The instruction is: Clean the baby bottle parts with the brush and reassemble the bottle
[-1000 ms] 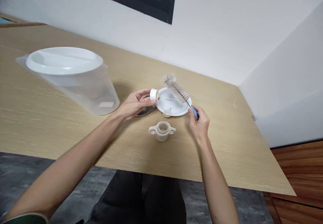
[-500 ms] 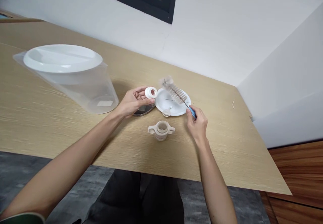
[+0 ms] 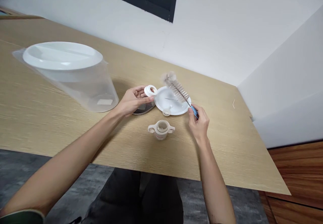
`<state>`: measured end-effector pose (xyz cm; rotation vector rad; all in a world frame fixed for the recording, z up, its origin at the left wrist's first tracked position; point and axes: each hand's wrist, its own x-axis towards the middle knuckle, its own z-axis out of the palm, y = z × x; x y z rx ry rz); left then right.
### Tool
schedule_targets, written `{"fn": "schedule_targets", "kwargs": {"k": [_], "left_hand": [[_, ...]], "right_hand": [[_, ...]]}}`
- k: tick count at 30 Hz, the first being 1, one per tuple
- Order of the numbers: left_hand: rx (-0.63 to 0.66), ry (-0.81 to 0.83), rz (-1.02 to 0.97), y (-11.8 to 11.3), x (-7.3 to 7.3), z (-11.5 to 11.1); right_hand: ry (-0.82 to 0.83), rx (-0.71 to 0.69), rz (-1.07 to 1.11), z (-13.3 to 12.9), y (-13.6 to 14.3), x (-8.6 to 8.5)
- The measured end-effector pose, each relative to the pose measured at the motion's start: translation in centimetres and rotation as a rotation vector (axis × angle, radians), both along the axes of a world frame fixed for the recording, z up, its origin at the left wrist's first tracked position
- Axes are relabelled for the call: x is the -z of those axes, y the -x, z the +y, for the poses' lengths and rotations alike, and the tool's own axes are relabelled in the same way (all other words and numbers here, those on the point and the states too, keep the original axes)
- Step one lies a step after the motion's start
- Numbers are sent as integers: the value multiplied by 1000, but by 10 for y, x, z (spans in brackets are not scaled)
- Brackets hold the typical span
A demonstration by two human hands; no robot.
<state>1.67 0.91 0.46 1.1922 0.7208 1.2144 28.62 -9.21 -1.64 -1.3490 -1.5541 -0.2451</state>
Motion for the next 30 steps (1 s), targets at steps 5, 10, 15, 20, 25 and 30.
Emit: {"fn": "schedule_targets", "kwargs": {"k": [5,10,15,20,25,30], "left_hand": [[8,13,-44,0,3,1],[0,-25,-54,2,5,3],[-39,-37,-6,3,7,5],[-67,-35,-19,2,6,5],[-86,-3,-67,1,4,5],[-93,33,-48,1,4,4]], "right_hand": [[31,-113,-127,-1,7,-1],[21,-39,-121,2,3,2],[-8,-52,-105,-1,6,-1],[55,-64,-134,1,7,1],[28,4,-63,1,4,2],[15,-68,-115,-1,10,0]]}}
